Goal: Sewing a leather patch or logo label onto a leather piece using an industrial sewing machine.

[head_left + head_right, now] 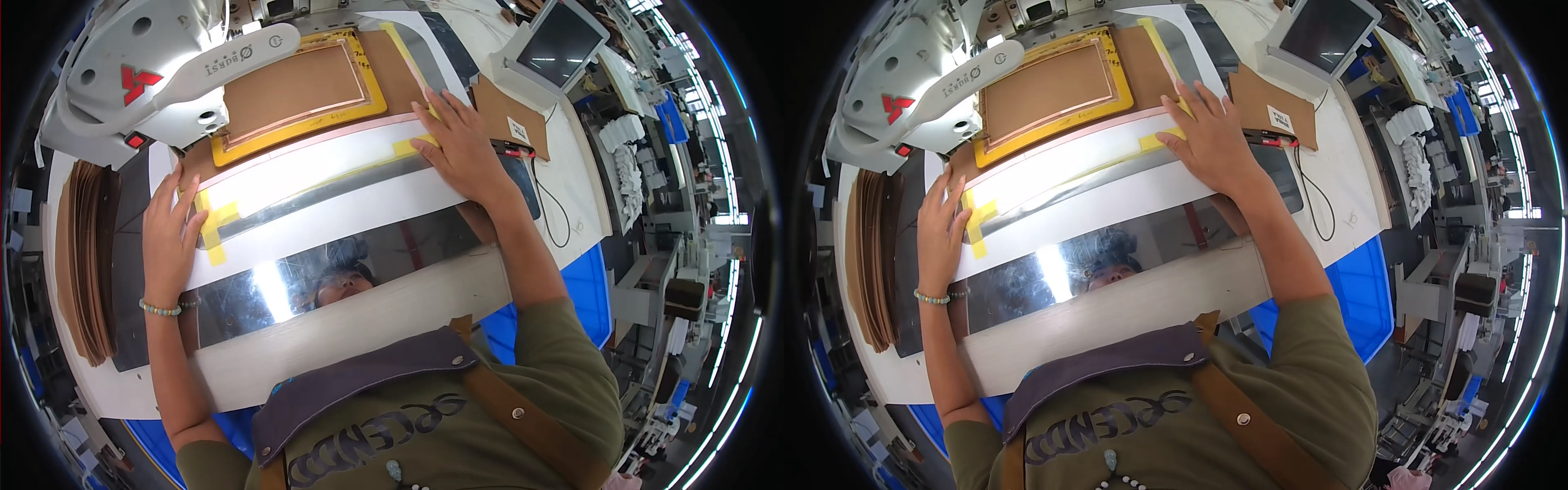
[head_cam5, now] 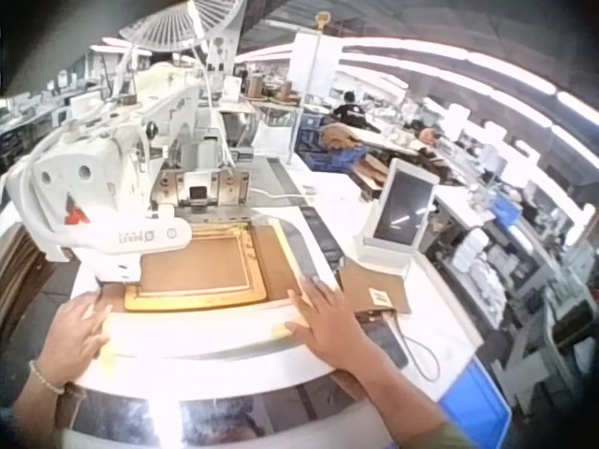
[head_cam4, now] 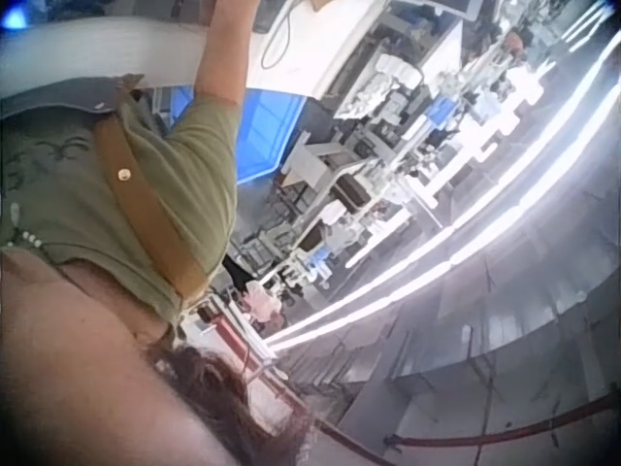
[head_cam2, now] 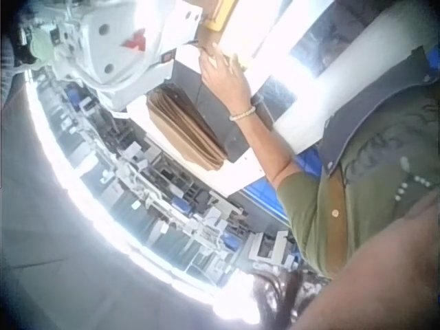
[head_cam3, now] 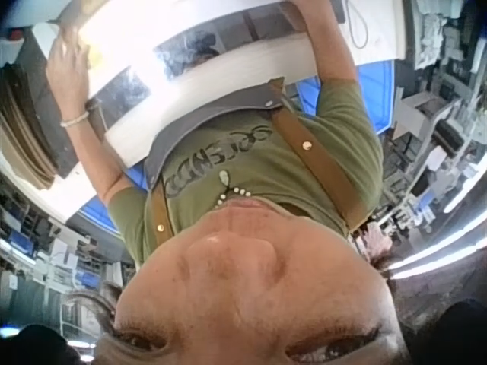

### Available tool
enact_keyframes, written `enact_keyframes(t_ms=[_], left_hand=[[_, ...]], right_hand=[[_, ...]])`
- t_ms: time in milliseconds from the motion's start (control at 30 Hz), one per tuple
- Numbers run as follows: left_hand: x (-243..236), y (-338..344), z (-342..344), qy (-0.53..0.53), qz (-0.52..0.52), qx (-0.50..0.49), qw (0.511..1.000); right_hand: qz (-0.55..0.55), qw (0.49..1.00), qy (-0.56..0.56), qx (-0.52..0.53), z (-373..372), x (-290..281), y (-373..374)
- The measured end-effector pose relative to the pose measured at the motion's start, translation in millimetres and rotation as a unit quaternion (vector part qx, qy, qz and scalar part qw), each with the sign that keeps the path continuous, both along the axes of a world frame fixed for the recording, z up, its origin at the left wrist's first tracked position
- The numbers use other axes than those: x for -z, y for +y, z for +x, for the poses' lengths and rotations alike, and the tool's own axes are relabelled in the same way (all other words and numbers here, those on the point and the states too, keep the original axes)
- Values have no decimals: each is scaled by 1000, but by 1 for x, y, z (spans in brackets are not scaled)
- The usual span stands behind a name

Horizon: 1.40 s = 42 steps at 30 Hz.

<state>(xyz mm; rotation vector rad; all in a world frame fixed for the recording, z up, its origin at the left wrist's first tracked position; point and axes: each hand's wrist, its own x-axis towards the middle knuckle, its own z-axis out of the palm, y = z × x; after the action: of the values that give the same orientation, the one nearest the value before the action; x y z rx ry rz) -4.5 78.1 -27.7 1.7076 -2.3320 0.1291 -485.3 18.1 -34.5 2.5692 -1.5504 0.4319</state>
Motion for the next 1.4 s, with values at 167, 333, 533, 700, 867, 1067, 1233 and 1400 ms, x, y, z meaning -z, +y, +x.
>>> enact_keyframes(t_ms=[167, 333, 533, 700, 867, 1067, 1233, 1400], left_hand=[[-2, -1, 1, 9, 4, -3, 1000], [-3, 4, 10, 58, -47, 38, 996], [2, 3, 8, 67, -39, 20, 997], [-4, 6, 24, 128, -92, -27, 987], [-29, -4, 99, 3, -241, -200, 950], [-23, -1, 186, -136, -227, -237, 935], [-15, 5, 203, -86, -221, -214, 947], [-16, 14, 204, 245, -230, -221, 915]], right_hand=[[6, 1000, -8, 4, 0, -3, -3], [8, 1000, 0, -23, 10, -1, -10], [19, 1000, 12, -2, 3, -16, 2], [-8, 998, 27, 49, -31, -54, 11], [29, 983, 71, 165, -63, -56, 43], [-11, 990, 65, 123, -66, -52, 45], [139, 984, 18, 114, -48, -89, 55], [501, 675, -469, -273, 61, -145, 93]])
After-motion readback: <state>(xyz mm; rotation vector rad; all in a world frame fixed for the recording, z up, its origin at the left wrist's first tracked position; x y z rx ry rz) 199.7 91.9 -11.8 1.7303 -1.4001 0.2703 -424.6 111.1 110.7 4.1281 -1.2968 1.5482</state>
